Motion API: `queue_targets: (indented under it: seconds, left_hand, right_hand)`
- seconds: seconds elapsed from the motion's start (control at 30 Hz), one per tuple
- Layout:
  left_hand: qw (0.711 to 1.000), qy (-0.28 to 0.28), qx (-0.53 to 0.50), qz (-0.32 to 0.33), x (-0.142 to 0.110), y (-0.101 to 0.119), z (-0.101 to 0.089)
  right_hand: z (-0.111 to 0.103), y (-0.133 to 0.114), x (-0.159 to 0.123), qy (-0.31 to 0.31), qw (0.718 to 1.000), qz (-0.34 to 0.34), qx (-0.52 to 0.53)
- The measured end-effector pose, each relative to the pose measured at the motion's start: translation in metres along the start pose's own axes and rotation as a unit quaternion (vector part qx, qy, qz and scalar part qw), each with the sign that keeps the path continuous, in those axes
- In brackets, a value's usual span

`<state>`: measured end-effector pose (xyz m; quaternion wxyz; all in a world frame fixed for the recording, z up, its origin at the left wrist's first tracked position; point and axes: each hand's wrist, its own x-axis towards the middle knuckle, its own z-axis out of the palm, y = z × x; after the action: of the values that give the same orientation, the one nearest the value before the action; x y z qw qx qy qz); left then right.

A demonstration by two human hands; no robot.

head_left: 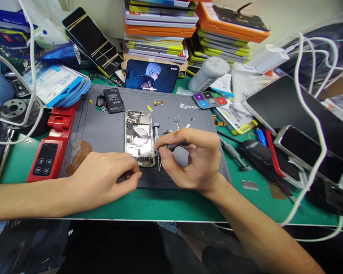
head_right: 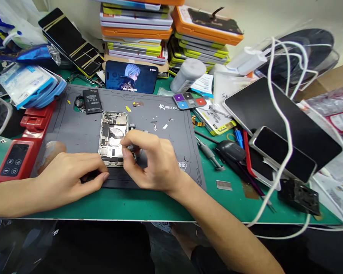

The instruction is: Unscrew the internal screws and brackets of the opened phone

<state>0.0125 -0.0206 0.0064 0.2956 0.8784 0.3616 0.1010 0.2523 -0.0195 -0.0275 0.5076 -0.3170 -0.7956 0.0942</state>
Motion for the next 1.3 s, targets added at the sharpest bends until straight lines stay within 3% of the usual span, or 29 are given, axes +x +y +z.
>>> queue_targets:
  seconds: [0.3,0.5,0.63,1.1,1.3]
  left_hand:
    - [1.0,-0.007,-0.005,-0.003,-0.0008,-0.0006,0.0006]
    - [1.0,-0.013,-0.011,-0.008,0.0,0.0001,0.001]
    - [1.0,-0.013,-0.012,-0.013,-0.0003,-0.0007,0.0012]
    - [0.999,-0.019,-0.017,-0.031,0.0006,-0.0013,-0.0005]
    - [0.996,-0.017,-0.072,-0.04,-0.0006,-0.0029,-0.0015]
  right_hand:
    - [-0.0041,-0.0047,0.0042,-0.044,0.998,-0.005,-0.041]
    - [-0.006,-0.0001,0.002,-0.086,0.995,-0.035,0.022]
    - [-0.0058,-0.0001,0.007,-0.061,0.997,-0.051,0.022]
    - [-0.0035,-0.0042,0.0072,-0.06,0.997,-0.042,0.002]
    - [-0.0039,-0.0038,0.0077,-0.062,0.995,-0.07,-0.019]
